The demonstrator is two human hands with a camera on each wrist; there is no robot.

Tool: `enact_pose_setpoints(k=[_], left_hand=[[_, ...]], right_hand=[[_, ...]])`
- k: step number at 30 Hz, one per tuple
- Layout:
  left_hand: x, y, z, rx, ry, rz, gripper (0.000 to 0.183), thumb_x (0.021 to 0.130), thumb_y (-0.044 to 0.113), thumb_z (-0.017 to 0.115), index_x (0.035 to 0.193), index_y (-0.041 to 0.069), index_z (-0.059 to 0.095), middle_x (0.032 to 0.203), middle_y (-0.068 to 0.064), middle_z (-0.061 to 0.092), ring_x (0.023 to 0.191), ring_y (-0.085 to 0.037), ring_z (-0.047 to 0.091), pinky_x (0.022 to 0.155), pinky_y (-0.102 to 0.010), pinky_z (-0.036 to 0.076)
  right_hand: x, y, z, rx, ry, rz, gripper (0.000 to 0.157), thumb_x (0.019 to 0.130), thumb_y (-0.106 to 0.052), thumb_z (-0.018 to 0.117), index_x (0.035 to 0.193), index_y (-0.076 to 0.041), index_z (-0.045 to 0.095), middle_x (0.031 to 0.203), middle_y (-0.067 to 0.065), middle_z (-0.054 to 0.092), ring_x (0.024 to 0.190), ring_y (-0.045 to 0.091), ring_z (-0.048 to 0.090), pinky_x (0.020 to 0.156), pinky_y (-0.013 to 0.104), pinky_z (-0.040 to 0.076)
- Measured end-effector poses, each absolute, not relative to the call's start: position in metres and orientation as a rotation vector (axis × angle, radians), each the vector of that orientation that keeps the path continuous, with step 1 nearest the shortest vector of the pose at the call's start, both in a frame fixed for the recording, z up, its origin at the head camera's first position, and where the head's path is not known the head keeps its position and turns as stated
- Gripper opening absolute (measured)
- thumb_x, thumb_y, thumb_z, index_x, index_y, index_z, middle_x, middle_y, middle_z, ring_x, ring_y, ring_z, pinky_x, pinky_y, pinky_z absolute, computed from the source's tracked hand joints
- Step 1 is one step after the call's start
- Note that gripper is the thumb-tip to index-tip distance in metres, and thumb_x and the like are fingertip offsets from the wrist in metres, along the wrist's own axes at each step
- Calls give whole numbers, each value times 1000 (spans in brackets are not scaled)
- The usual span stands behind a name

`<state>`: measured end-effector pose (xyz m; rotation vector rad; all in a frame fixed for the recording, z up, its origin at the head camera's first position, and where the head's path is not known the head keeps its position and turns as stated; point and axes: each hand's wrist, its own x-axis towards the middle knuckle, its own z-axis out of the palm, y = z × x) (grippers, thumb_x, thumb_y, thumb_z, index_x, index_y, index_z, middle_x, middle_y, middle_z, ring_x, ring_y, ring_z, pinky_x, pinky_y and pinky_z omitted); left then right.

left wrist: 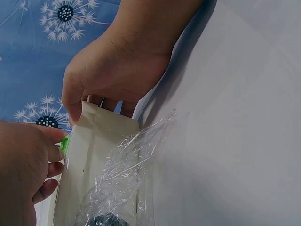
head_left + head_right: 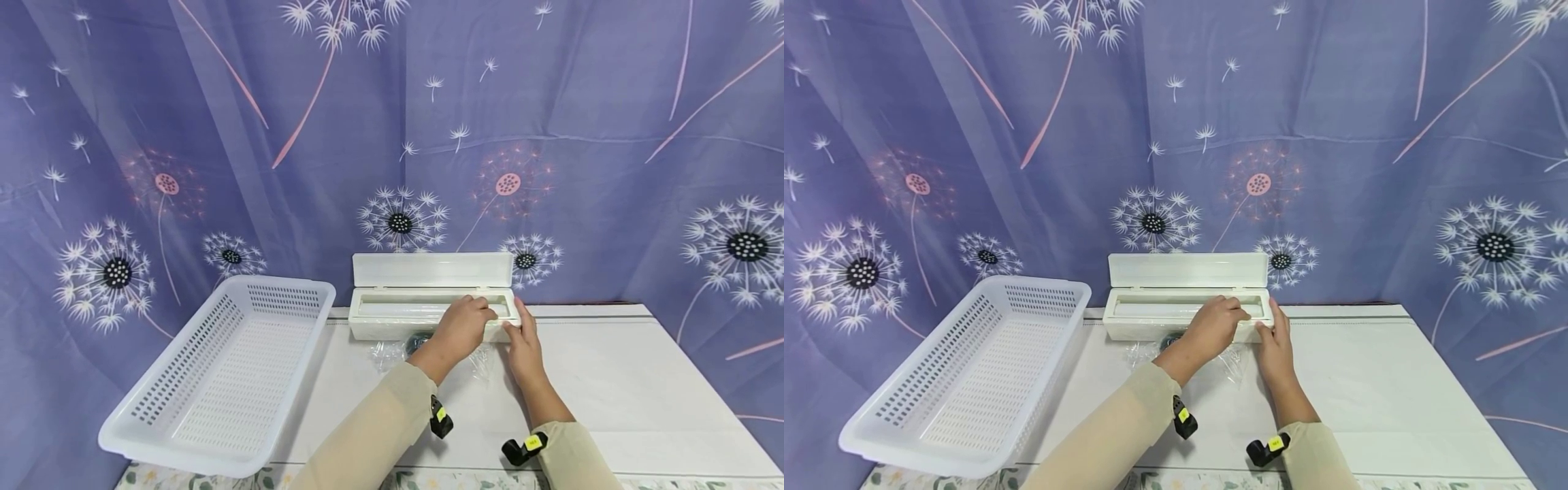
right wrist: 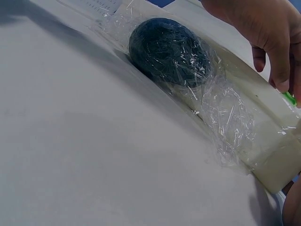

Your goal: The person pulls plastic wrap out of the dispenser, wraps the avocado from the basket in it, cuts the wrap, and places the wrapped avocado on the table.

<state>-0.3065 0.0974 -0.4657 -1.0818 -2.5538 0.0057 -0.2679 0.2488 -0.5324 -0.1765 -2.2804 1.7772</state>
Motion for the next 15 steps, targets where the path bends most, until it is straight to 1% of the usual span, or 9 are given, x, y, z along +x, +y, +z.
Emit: enact_pose_setpoints(k=[7,10,15], left_hand=[[-304,97,-465,-1085,-2577,3,35,90,12,70,119,31,74,111,13,67,90,-10,60,84,-22,51],[-304,96,-464,-1085,-2583,2,34,91,12,70,119,31,74,111,13,67,91,-10,60,84,-21,51],[-304,95,-463,-1086,-2580,3,34,91,12,69,119,31,74,110,13,67,91,-9,60,85,-21,50]], right_hand=[[-268,250,-530,-196,-2284,1820,65,106,-12,39,164,-21,12,167,14,15,156,32,17,127,47,18],[-262,247,-519,-200,-2290,1838,65,105,-10,39,164,-17,11,166,17,16,156,34,17,127,49,19],[-252,240,-501,-181,-2299,1843,65,105,-9,37,163,-11,9,166,21,13,156,39,14,127,53,16]])
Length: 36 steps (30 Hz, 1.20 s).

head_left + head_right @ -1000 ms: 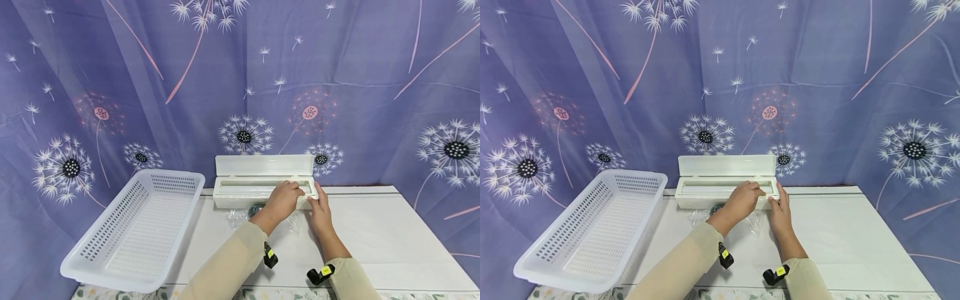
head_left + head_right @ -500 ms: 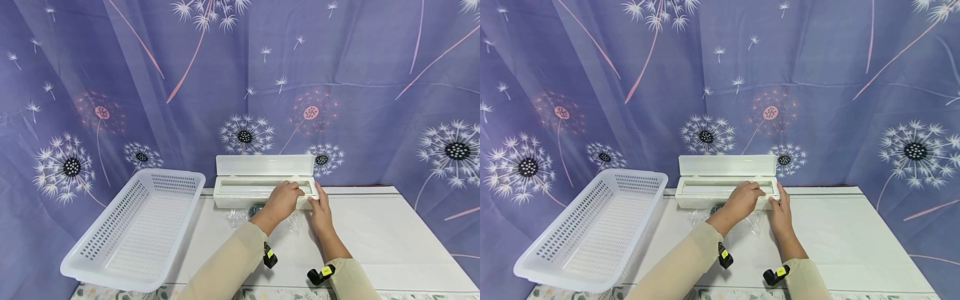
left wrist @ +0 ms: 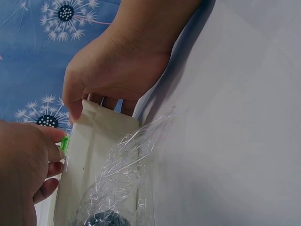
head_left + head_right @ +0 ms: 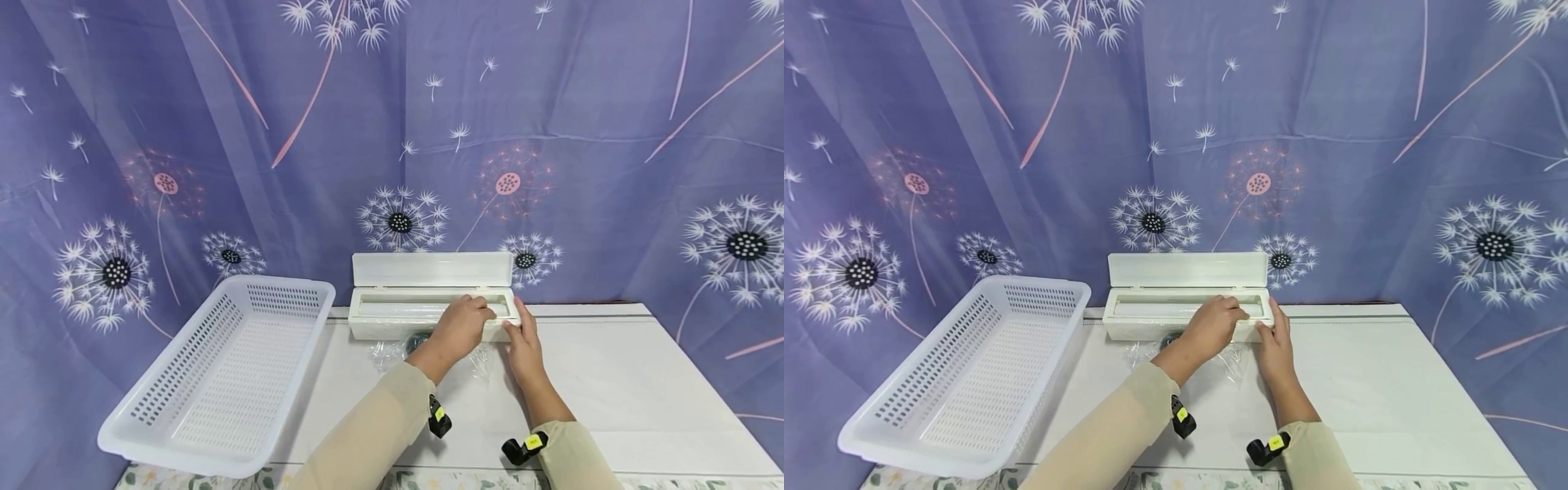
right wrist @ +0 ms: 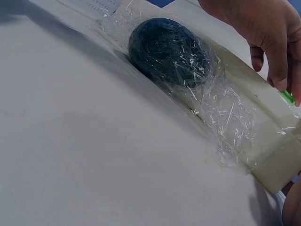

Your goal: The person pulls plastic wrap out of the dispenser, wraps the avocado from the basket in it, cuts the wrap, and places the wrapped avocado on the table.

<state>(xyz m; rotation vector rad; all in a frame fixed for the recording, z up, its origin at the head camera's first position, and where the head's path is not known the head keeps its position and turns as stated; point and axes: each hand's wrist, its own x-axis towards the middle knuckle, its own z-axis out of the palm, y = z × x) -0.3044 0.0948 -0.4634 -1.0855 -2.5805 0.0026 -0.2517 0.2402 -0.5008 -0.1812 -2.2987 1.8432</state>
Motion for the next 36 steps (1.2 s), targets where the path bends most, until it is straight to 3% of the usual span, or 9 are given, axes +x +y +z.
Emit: enact_pose_setpoints(k=[8,15,24,36], left_hand=[[-307,94,-463,-1075,-2596,-20,36,90,11,70,119,31,74,111,13,67,91,-10,60,85,-21,51],[-307,94,-462,-1074,-2617,-25,37,91,10,68,122,31,73,113,12,67,91,-10,60,86,-21,52],[-307,93,-463,-1064,-2602,-2,37,91,12,70,121,33,73,112,14,67,90,-9,58,84,-20,50],[-306,91,-466,-1061,-2575,-24,35,90,13,70,120,33,74,109,14,67,88,-10,60,83,-21,51]], right_hand=[[-269,248,-531,-167,-2232,1813,64,106,-12,40,164,-21,14,166,14,18,155,31,20,127,42,20],[-270,248,-532,-171,-2224,1798,64,105,-10,42,163,-18,17,166,16,19,155,31,20,126,34,20],[-270,249,-533,-163,-2239,1776,64,105,-12,40,164,-19,16,165,16,20,155,34,19,127,48,18],[-268,248,-533,-160,-2237,1788,64,105,-12,40,164,-19,15,165,16,18,155,35,19,127,49,18]])
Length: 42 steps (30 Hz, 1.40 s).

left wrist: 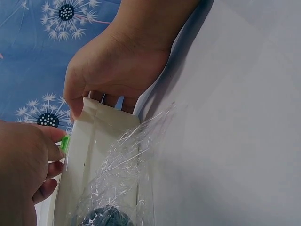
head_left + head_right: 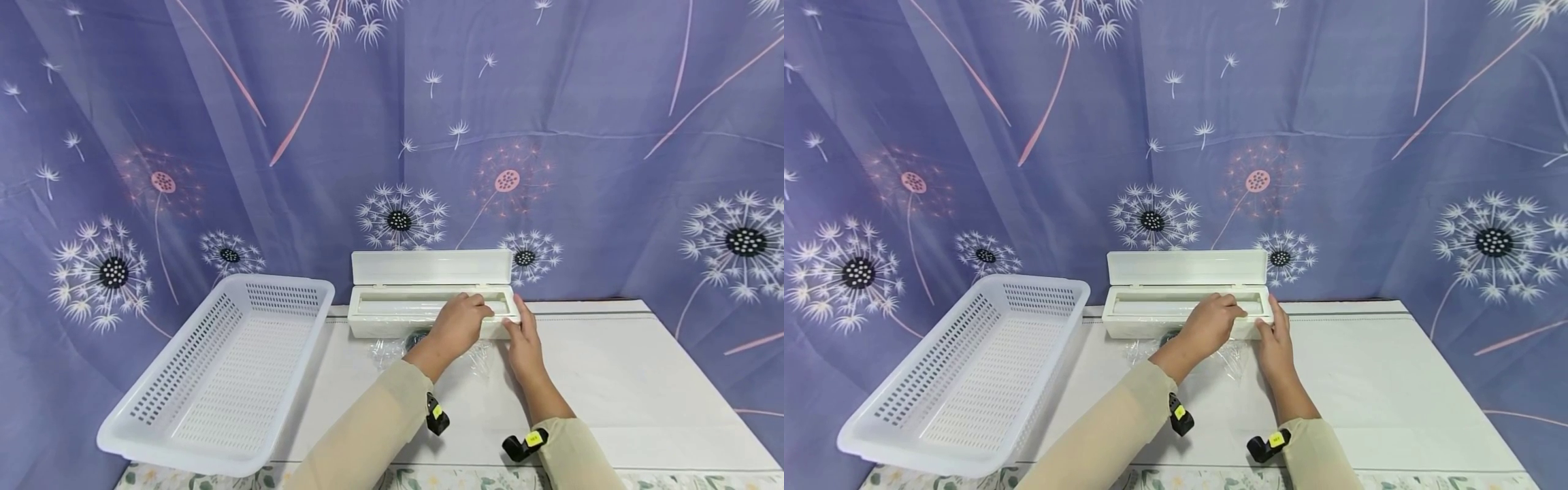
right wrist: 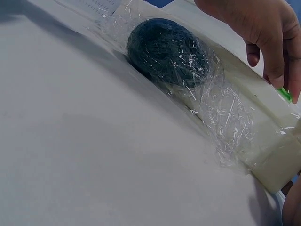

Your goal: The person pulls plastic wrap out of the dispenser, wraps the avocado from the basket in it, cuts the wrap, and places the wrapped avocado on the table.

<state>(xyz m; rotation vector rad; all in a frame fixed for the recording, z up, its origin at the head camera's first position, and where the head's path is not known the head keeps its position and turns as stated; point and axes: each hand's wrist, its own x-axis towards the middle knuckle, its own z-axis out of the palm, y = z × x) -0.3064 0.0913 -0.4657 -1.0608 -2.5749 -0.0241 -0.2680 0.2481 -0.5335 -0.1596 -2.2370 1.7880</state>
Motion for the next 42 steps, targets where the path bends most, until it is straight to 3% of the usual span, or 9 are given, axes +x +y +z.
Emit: enact_pose_setpoints(k=[11,23,31,38,42], left_hand=[[-306,91,-466,-1054,-2615,-50,37,92,11,68,122,33,73,111,13,66,89,-9,60,83,-20,51],[-306,90,-465,-1066,-2603,-16,35,93,14,70,122,32,73,112,13,66,93,-9,58,85,-20,49],[-306,88,-464,-1066,-2616,-18,34,94,14,68,122,33,73,113,13,66,93,-9,57,85,-19,48],[-306,87,-466,-1071,-2586,-59,31,95,13,67,119,30,74,108,12,67,90,-10,58,83,-21,49],[-308,87,-467,-1076,-2568,-71,30,95,12,67,118,30,75,107,12,67,89,-10,58,82,-21,49]], right_hand=[[-268,249,-533,-159,-2256,1784,64,106,-14,39,164,-23,13,168,13,15,157,32,14,128,48,14],[-268,248,-533,-152,-2260,1749,64,105,-14,40,164,-20,15,166,16,19,156,34,18,127,49,16],[-266,247,-527,-185,-2241,1788,64,104,-8,41,163,-14,18,162,19,24,153,32,24,115,16,24],[-268,249,-532,-165,-2283,1766,63,106,-16,38,164,-22,12,167,14,15,157,34,15,127,50,16],[-267,249,-530,-180,-2306,1768,64,106,-16,37,164,-22,11,167,14,14,157,34,14,128,50,15]])
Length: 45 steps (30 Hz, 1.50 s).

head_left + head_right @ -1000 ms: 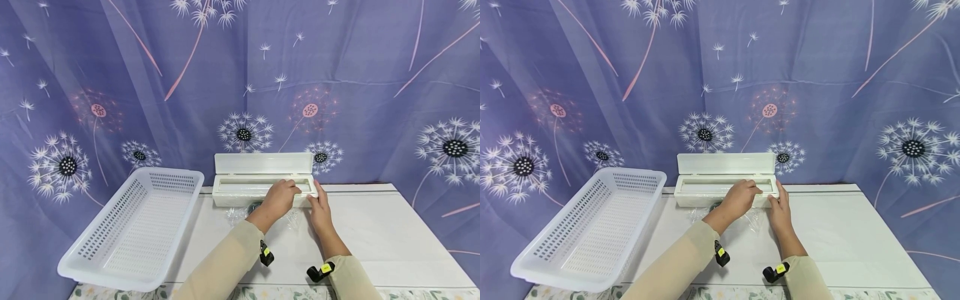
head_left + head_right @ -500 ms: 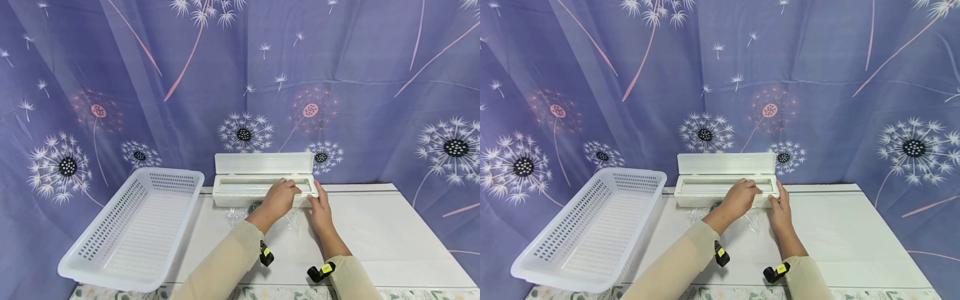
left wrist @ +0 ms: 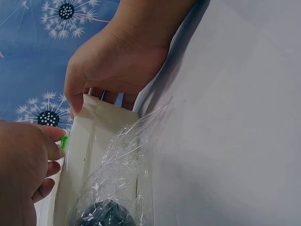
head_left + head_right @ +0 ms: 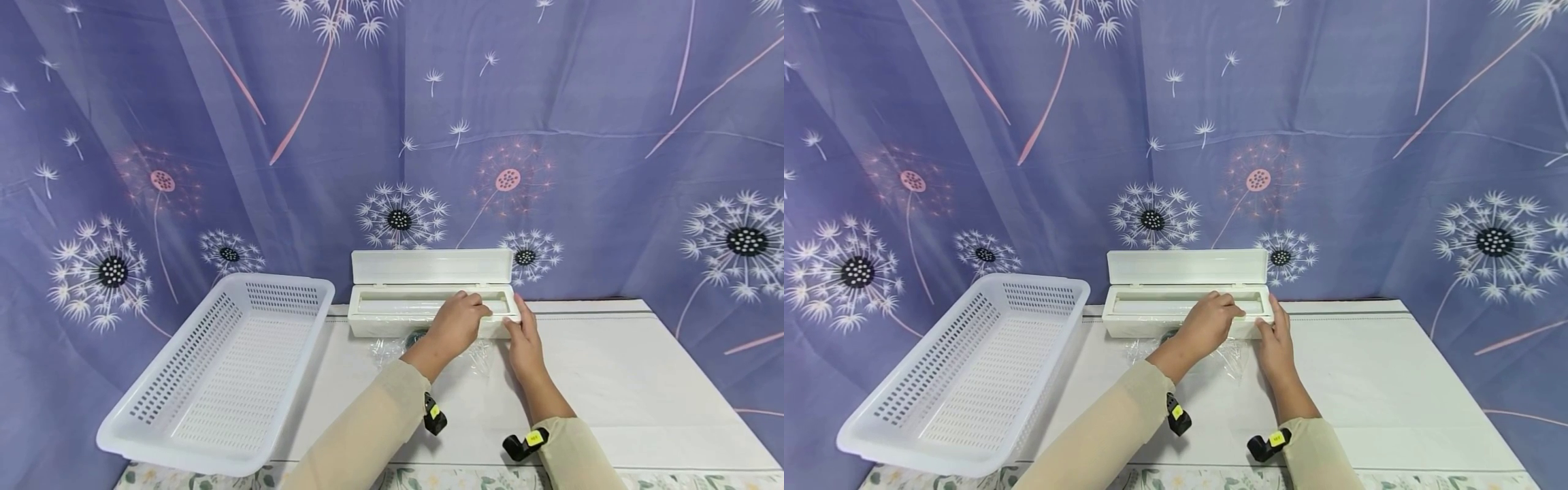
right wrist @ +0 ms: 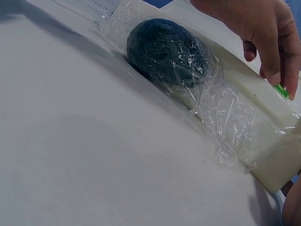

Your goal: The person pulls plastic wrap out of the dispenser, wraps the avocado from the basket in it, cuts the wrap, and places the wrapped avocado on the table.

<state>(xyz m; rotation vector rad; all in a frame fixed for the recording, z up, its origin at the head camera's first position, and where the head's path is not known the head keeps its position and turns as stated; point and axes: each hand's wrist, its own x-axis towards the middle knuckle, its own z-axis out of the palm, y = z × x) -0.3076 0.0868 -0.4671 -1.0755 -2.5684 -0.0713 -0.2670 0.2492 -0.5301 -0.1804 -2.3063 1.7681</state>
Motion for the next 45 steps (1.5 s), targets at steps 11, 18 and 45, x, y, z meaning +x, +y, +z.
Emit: enact_pose_setpoints(k=[11,18,45], left_hand=[[-308,86,-466,-1075,-2570,-52,30,95,14,66,119,31,74,108,12,67,90,-10,58,83,-21,49],[-306,85,-464,-1067,-2594,-42,30,97,14,65,119,31,74,110,12,66,91,-11,58,84,-21,49],[-306,81,-466,-1067,-2598,-49,31,97,13,65,121,31,73,113,12,66,93,-10,59,87,-21,49]], right_hand=[[-249,237,-495,-172,-2298,1828,64,105,-8,37,163,-8,11,166,21,13,157,38,12,128,51,14],[-248,237,-493,-184,-2307,1826,64,105,-8,36,163,-10,10,166,21,12,157,38,12,128,51,14],[-248,238,-494,-199,-2325,1834,65,105,-9,36,164,-14,9,168,17,11,158,35,10,128,50,13]])
